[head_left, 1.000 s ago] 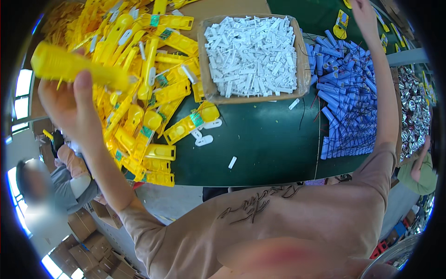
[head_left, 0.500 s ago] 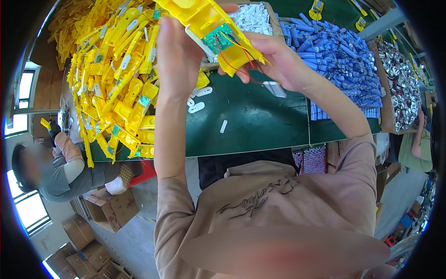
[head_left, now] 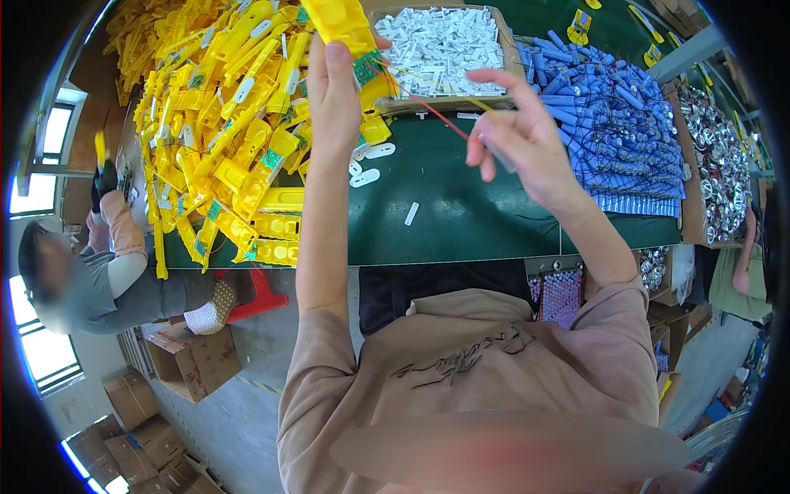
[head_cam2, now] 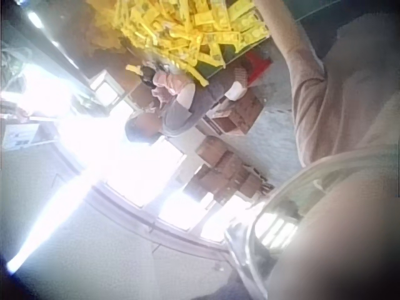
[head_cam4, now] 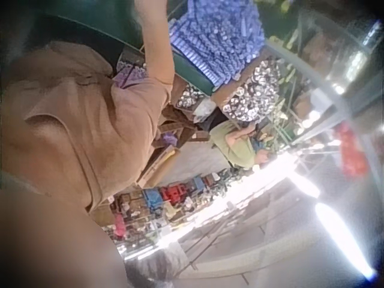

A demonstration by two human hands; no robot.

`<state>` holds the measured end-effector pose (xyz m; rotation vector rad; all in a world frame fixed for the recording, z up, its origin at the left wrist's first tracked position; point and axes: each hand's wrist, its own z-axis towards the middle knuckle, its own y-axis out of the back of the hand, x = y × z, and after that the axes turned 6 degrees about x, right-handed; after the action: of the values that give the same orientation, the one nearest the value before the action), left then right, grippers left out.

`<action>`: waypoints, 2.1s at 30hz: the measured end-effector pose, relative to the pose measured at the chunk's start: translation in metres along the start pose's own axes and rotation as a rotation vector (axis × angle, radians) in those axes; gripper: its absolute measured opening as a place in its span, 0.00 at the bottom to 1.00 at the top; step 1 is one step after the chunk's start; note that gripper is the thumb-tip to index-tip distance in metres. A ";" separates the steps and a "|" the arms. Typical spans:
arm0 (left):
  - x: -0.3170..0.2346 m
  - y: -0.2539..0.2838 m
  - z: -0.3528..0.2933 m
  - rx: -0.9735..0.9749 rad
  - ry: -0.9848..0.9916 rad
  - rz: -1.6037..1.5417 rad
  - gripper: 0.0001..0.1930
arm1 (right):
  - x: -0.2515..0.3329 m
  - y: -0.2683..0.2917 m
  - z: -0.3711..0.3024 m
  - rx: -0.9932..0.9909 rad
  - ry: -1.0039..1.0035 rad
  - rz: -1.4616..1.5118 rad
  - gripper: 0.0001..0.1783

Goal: Assembling electronic components into yellow plastic housings by inserting batteries and internal circuits.

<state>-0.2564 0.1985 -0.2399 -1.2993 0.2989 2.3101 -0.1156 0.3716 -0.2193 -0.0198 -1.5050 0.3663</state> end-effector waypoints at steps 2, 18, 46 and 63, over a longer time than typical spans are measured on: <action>0.014 -0.005 -0.006 0.005 0.024 0.020 0.24 | 0.003 0.017 0.001 0.007 0.112 0.063 0.23; 0.061 -0.043 -0.048 0.217 0.293 -0.079 0.16 | -0.060 0.071 0.045 0.239 -0.116 0.087 0.18; 0.051 -0.039 -0.048 0.536 0.596 -0.178 0.21 | -0.070 0.068 0.033 -0.547 0.266 -0.599 0.20; 0.070 -0.049 -0.053 0.330 0.636 -0.460 0.18 | -0.083 0.061 0.037 -0.206 0.191 0.007 0.15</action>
<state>-0.2232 0.2404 -0.3254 -1.6797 0.4976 1.3652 -0.1666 0.4007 -0.3113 -0.2178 -1.3481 0.2073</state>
